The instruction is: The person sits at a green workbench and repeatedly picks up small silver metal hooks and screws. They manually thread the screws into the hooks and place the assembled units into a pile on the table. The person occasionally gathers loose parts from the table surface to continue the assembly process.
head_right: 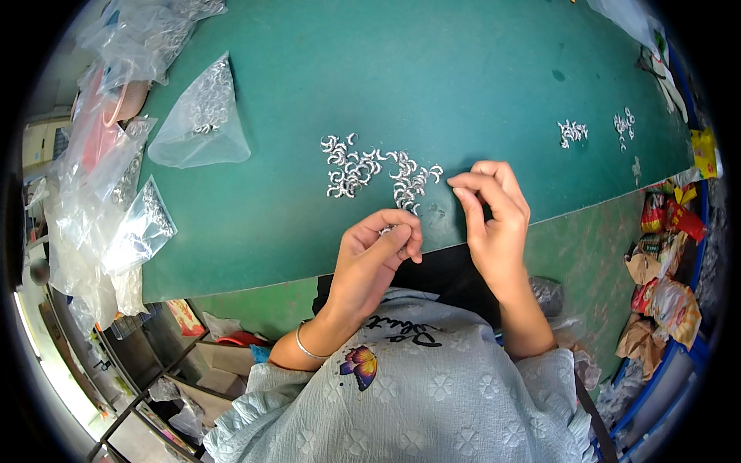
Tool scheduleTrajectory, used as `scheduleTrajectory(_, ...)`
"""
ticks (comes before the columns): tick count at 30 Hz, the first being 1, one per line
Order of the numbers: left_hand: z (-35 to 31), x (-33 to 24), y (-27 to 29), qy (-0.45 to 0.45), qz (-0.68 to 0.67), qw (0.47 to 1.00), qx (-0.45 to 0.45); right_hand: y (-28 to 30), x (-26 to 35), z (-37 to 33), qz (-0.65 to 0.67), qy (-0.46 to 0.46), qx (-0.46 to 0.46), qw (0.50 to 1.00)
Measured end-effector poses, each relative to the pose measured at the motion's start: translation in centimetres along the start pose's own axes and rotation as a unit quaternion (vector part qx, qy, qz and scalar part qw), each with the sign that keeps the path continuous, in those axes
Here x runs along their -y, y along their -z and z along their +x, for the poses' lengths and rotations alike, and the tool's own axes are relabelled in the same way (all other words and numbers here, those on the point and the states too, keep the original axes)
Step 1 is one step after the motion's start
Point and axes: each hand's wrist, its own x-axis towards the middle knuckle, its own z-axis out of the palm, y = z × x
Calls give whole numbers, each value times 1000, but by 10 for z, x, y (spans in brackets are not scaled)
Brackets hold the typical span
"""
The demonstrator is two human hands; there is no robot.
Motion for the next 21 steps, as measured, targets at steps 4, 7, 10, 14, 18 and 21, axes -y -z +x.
scheduleTrajectory(4,0,2,-3,-25,46,998,-20,-2,11,-6,288,-135,64,946)
scheduleTrajectory(7,-1,-1,-9,-33,67,997,-34,-7,9,-11,368,-140,103,914)
scheduleTrajectory(10,0,0,-10,-45,93,993,-48,-8,14,-14,455,-185,92,866)
scheduleTrajectory(14,-2,-1,-8,-59,122,989,-53,-7,15,-16,451,-185,98,867)
scheduleTrajectory(18,-3,-1,-7,-69,138,987,-52,-5,19,-17,406,-156,107,894)
scheduleTrajectory(21,-3,-2,-6,-58,130,989,-34,-3,20,-18,349,-136,114,920)
